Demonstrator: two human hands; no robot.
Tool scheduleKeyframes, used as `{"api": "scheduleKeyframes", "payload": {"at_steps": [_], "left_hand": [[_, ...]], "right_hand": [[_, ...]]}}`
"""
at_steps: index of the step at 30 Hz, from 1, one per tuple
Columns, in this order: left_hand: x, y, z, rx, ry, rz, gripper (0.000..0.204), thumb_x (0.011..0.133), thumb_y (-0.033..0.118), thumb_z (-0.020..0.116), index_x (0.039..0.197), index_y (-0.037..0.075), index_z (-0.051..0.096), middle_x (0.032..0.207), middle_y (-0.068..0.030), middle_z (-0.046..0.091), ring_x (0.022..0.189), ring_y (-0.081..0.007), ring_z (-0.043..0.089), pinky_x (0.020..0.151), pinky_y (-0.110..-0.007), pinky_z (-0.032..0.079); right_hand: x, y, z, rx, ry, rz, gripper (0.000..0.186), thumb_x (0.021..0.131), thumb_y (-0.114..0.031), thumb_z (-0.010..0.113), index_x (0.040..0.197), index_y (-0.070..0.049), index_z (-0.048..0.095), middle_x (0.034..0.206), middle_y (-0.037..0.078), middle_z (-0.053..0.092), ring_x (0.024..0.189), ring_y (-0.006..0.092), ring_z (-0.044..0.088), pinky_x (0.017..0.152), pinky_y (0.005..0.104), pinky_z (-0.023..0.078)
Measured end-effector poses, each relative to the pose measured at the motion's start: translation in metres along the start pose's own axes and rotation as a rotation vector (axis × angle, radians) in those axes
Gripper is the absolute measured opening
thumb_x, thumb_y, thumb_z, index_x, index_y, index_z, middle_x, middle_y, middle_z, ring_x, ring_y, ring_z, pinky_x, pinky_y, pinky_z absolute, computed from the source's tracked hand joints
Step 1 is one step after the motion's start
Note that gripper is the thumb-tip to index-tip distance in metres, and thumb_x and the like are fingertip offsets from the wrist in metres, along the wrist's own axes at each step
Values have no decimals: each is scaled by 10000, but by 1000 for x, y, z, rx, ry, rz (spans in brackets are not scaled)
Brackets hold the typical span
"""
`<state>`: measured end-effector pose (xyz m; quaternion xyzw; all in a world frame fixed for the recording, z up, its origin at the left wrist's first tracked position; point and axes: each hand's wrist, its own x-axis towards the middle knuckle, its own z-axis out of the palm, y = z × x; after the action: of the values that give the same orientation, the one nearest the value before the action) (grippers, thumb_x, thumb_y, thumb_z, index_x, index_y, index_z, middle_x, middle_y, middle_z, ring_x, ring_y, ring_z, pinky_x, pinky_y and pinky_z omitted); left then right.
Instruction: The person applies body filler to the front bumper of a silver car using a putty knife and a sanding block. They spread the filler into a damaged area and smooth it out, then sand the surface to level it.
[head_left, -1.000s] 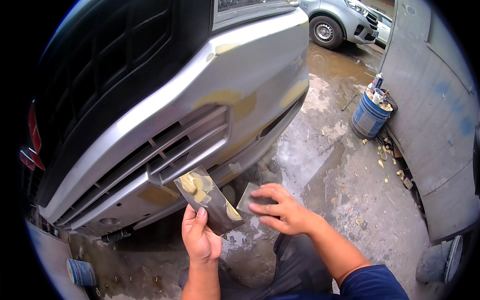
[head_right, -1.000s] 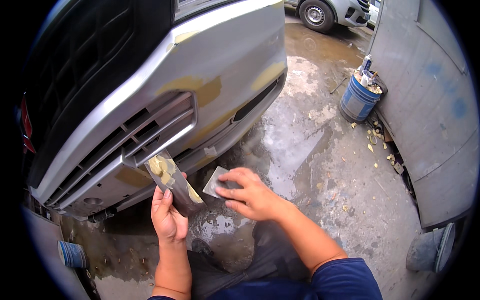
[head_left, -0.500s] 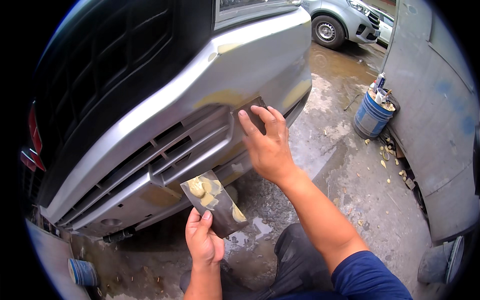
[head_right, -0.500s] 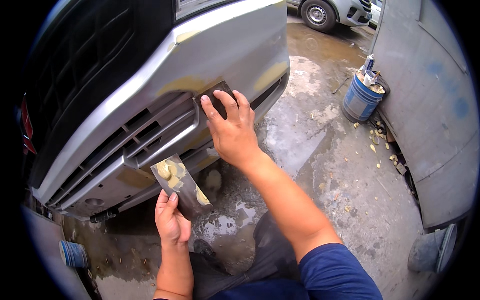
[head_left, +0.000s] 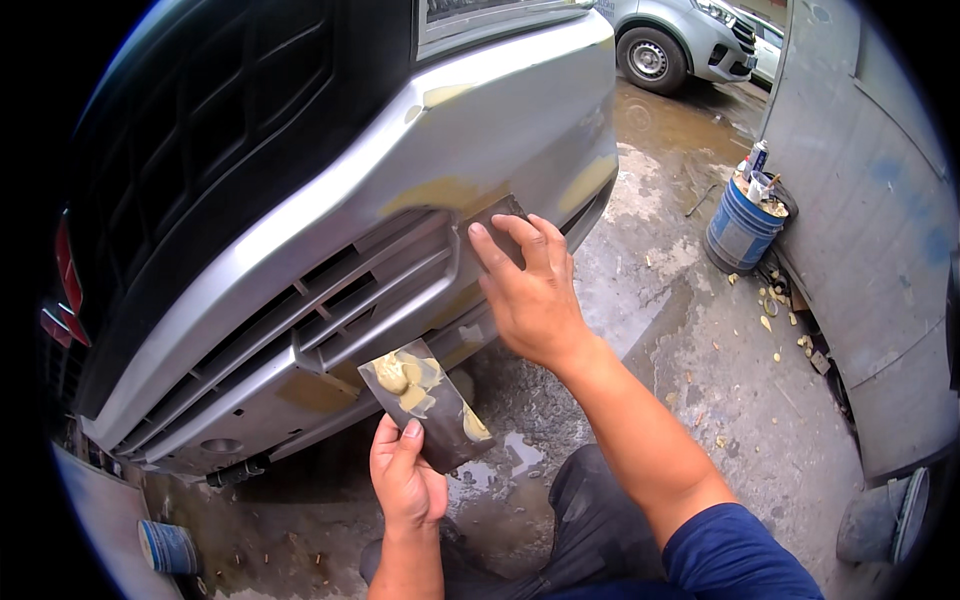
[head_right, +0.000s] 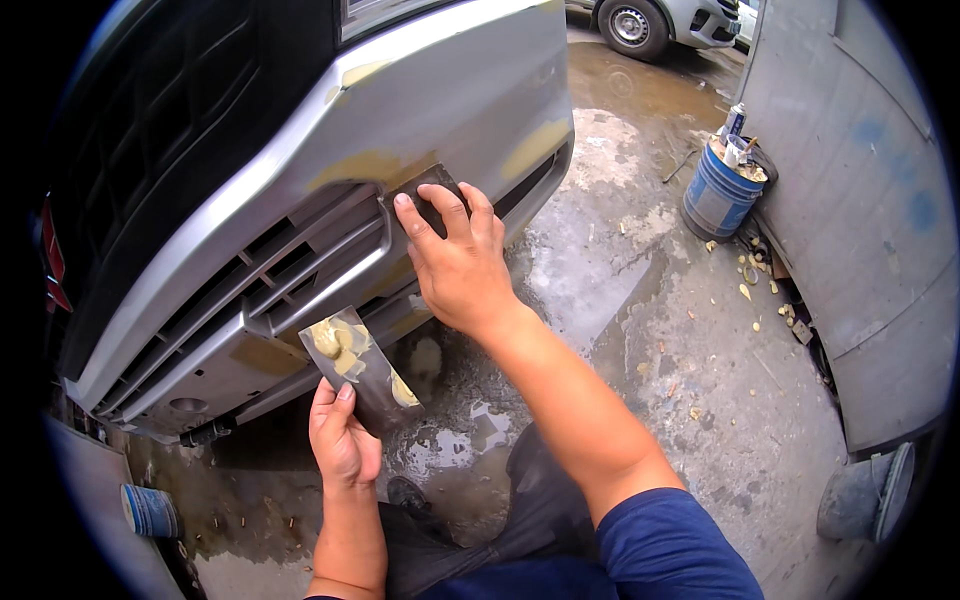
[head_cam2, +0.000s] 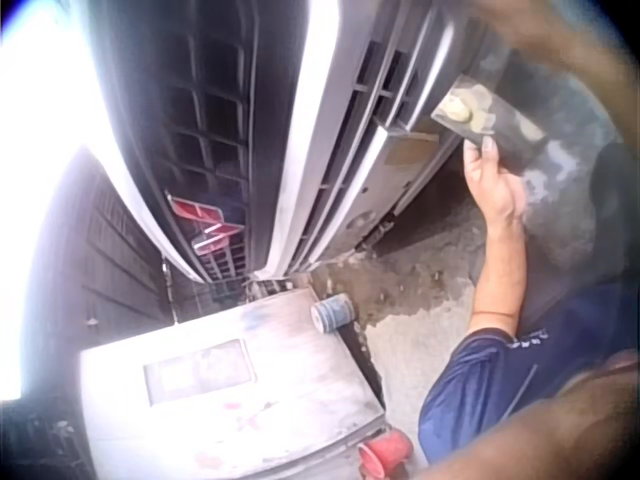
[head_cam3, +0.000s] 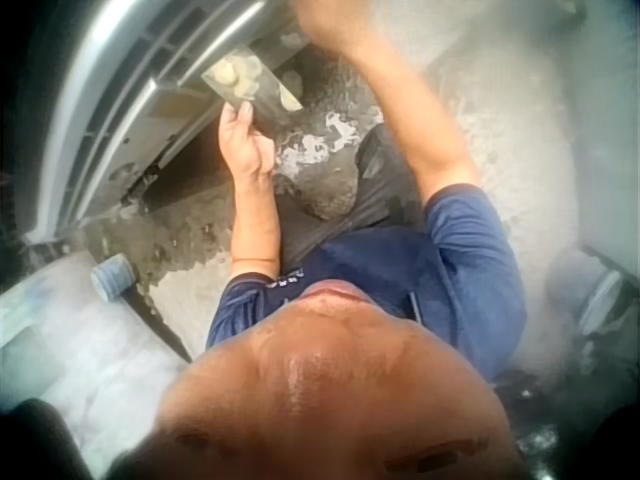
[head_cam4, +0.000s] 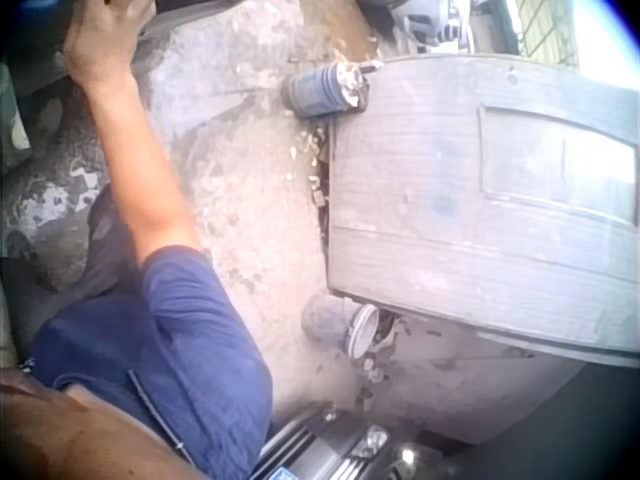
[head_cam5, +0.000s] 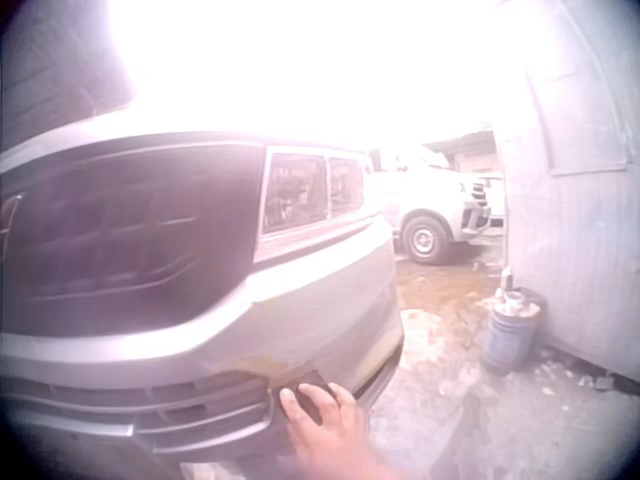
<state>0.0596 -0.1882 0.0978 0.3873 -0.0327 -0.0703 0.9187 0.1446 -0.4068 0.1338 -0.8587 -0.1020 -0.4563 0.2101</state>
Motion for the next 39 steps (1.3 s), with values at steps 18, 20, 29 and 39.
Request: {"api": "scheduleKeyframes", "payload": {"at_steps": [18, 20, 29, 39], "left_hand": [[-6, 7, 13, 67, 32, 148, 302, 949, -4, 518, 1248, -32, 546, 1240, -129, 631, 1140, -207, 603, 1054, -361, 436], [-6, 3, 12, 113, 35, 197, 295, 957, 1, 512, 1248, -31, 546, 1241, -127, 629, 1142, -201, 599, 1053, -359, 435], [-7, -1, 15, 194, 31, 288, 255, 975, 31, 527, 1220, -25, 566, 1224, -109, 631, 1129, -163, 579, 1034, -320, 417], [-8, -5, 14, 230, 49, 328, 265, 964, 15, 552, 1222, -39, 579, 1205, -110, 645, 1111, -167, 595, 1027, -319, 426]], "right_hand": [[-53, -17, -44, 144, -188, 87, 505, 857, -116, 671, 1351, -148, 573, 1369, 140, 451, 1260, 420, 387, 1051, 519, 352], [-72, -18, -55, 187, -247, 125, 485, 853, -116, 677, 1330, -139, 594, 1356, 139, 468, 1252, 417, 402, 1051, 516, 355], [-88, -46, -74, 203, -380, 1, 451, 774, -130, 740, 1217, -181, 672, 1284, 96, 549, 1223, 395, 470, 980, 489, 417], [-93, -42, -83, 178, -483, -51, 424, 774, -117, 722, 1193, -160, 672, 1255, 81, 561, 1204, 407, 478, 952, 495, 424]]}}
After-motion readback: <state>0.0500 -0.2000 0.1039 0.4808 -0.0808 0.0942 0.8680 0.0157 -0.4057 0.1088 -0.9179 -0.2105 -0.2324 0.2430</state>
